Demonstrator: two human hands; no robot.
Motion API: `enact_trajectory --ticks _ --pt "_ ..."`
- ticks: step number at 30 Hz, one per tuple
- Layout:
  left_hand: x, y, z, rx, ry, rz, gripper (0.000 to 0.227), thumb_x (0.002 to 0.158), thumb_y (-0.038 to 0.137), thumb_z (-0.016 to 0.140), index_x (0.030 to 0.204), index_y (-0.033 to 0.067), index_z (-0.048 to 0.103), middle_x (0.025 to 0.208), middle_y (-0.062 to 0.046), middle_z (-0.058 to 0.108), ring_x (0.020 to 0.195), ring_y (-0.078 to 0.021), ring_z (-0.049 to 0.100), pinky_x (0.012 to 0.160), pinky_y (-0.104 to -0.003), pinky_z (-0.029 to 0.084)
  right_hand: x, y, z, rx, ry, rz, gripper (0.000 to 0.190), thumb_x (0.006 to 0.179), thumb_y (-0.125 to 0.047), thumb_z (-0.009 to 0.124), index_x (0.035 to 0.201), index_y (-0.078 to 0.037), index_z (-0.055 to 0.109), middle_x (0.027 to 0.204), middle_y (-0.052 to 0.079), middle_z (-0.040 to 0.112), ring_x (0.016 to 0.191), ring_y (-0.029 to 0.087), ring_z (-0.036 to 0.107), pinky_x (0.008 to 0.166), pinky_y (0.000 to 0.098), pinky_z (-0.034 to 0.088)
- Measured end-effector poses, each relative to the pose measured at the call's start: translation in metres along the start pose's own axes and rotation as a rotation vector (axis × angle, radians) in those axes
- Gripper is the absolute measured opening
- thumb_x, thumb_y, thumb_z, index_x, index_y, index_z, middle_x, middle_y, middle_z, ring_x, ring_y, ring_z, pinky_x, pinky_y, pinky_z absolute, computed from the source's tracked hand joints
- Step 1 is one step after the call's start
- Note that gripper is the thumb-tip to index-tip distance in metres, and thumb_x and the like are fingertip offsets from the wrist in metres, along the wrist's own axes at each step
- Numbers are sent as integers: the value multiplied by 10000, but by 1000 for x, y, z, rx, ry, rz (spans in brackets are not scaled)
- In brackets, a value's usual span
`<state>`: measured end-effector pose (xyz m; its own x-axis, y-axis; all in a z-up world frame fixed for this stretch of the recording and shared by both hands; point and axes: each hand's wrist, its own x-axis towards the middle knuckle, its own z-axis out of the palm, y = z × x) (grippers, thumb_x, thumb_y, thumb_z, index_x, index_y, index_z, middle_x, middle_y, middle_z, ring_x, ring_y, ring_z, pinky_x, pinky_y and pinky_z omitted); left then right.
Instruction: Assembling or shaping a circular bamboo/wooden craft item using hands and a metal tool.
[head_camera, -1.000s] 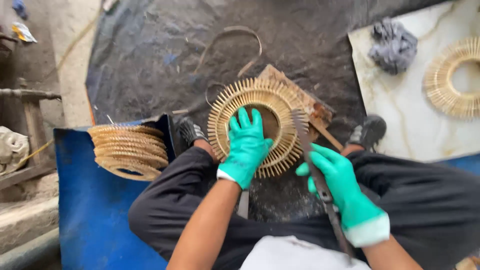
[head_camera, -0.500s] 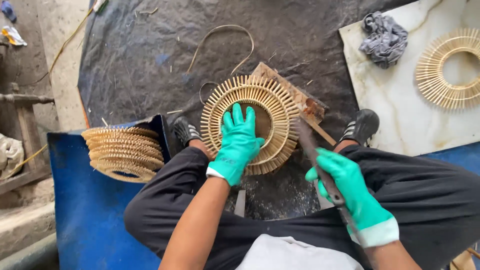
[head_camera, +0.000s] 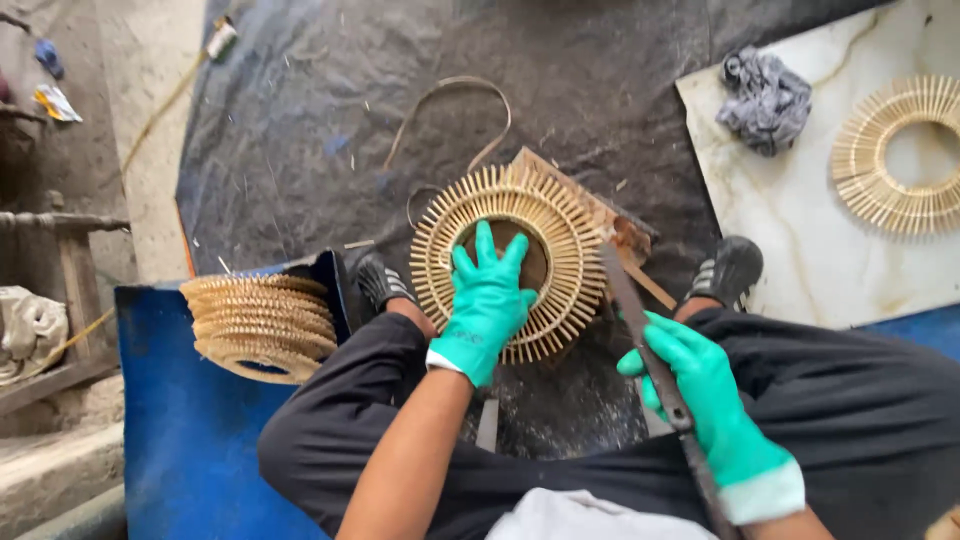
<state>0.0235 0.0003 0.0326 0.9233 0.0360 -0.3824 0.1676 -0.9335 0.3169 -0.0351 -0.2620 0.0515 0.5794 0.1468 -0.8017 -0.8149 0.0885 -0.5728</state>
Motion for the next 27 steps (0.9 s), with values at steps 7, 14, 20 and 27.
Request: enact_trajectory --ticks 7,14,20,27 --pt "0 -4 -1 31 -66 70 808 797 192 801 1510 342 453 1692 -180 89 1466 -605 129 1163 -669 249 1 3 1 41 32 -77 424 985 -220 545 1365 -61 642 765 134 730 431 165 568 378 282 429" --pt "-6 -9 5 -80 -63 -10 1037 762 215 792 1595 108 184 1654 -268 76 1450 -611 135 1178 -608 248 -9 12 -2 83 99 -34 412 981 -234 531 1347 -77 639 747 119 722 431 169 565 371 292 434" --pt "-1 -17 24 92 24 79 1015 769 246 803 1583 30 237 1613 -365 119 1429 -624 181 1193 -621 204 -21 6 6 142 123 -19 403 973 -255 532 1320 -92 658 711 122 708 371 178 514 319 304 366" --pt "-9 -4 11 56 -24 -15 1015 763 287 813 1554 28 233 1580 -372 123 1395 -631 201 1155 -642 230 -24 13 5 125 82 -4 395 975 -206 542 1320 -53 661 723 150 709 388 173 535 346 308 407"
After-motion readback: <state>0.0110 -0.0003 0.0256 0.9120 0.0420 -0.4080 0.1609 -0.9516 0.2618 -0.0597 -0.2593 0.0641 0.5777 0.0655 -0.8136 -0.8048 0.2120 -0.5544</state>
